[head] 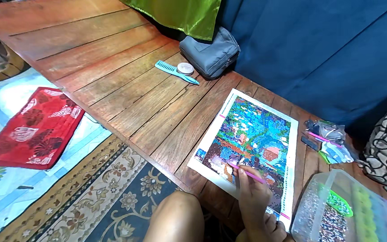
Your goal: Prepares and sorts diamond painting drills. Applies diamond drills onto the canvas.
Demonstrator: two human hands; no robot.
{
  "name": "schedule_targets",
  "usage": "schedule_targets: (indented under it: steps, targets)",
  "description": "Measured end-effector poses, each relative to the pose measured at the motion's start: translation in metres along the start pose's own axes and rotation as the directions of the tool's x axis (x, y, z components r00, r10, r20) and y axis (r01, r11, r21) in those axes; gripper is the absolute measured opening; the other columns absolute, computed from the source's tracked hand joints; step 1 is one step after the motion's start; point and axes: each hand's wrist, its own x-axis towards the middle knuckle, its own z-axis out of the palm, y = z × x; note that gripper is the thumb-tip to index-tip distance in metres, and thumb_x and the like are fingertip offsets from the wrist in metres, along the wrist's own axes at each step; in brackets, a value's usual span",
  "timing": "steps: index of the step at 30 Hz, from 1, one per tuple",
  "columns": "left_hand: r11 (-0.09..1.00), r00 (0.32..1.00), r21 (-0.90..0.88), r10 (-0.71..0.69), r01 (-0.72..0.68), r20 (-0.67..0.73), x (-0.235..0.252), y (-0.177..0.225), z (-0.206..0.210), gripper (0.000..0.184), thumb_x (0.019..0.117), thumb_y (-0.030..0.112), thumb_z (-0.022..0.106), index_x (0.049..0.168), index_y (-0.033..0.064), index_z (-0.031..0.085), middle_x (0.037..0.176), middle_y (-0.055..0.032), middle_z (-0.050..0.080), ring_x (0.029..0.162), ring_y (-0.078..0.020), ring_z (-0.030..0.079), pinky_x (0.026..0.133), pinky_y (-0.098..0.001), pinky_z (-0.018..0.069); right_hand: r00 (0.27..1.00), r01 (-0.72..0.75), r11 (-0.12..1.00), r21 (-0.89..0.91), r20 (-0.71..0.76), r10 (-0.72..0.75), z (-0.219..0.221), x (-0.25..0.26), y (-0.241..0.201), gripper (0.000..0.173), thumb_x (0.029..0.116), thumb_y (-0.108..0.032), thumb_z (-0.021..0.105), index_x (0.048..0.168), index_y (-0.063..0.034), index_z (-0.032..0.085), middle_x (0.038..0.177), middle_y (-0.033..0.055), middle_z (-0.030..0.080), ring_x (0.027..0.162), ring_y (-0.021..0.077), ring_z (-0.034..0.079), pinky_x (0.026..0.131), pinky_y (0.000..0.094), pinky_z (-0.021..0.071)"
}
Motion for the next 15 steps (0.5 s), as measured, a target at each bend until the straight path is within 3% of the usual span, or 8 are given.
schedule_targets:
  steps: [6, 10, 15]
  targets:
    - [0.999, 0.999, 0.007, -0.034, 0.034, -0.038, 0.002, 0.002, 0.006, 0.050, 0.1017, 0.003, 0.046, 0.148, 0.0209, 0.056, 0.136, -0.0233, 0.062, 0.130, -0.0420, 0.058, 0.113, -0.0506, 0.0401, 1.000, 0.004, 1.000, -0.009, 0.020, -0.004, 0.000, -0.001, 0.001, 0.021, 0.0919, -0.009, 0.059, 0.092, 0.0048, 0.074, 0.079, 0.0058, 0.072, 0.072, -0.0015, 0.068, 0.070, 0.0116, 0.0541]
    - [0.997, 0.998, -0.047, -0.064, 0.065, 0.018, 0.003, 0.005, -0.004, 0.049, 0.1030, 0.003, 0.044, 0.149, 0.0157, 0.053, 0.138, -0.0260, 0.060, 0.132, -0.0446, 0.055, 0.114, -0.0517, 0.0379, 1.000, 0.004, 1.000, -0.010, 0.012, -0.004, 0.001, -0.001, 0.000, 0.020, 0.0912, -0.008, 0.060, 0.092, 0.0062, 0.074, 0.079, 0.0076, 0.073, 0.071, -0.0008, 0.068, 0.070, 0.0117, 0.0537]
    - [0.994, 0.996, 0.111, 0.000, 0.010, -0.090, 0.001, 0.002, 0.005, 0.050, 0.1022, 0.004, 0.047, 0.147, 0.0220, 0.056, 0.132, -0.0221, 0.065, 0.124, -0.0412, 0.062, 0.109, -0.0503, 0.0445, 1.000, 0.005, 1.000, -0.023, 0.005, -0.005, 0.002, 0.000, -0.002, 0.020, 0.0903, -0.006, 0.060, 0.092, 0.0077, 0.074, 0.082, 0.0104, 0.074, 0.073, 0.0005, 0.070, 0.072, 0.0119, 0.0544]
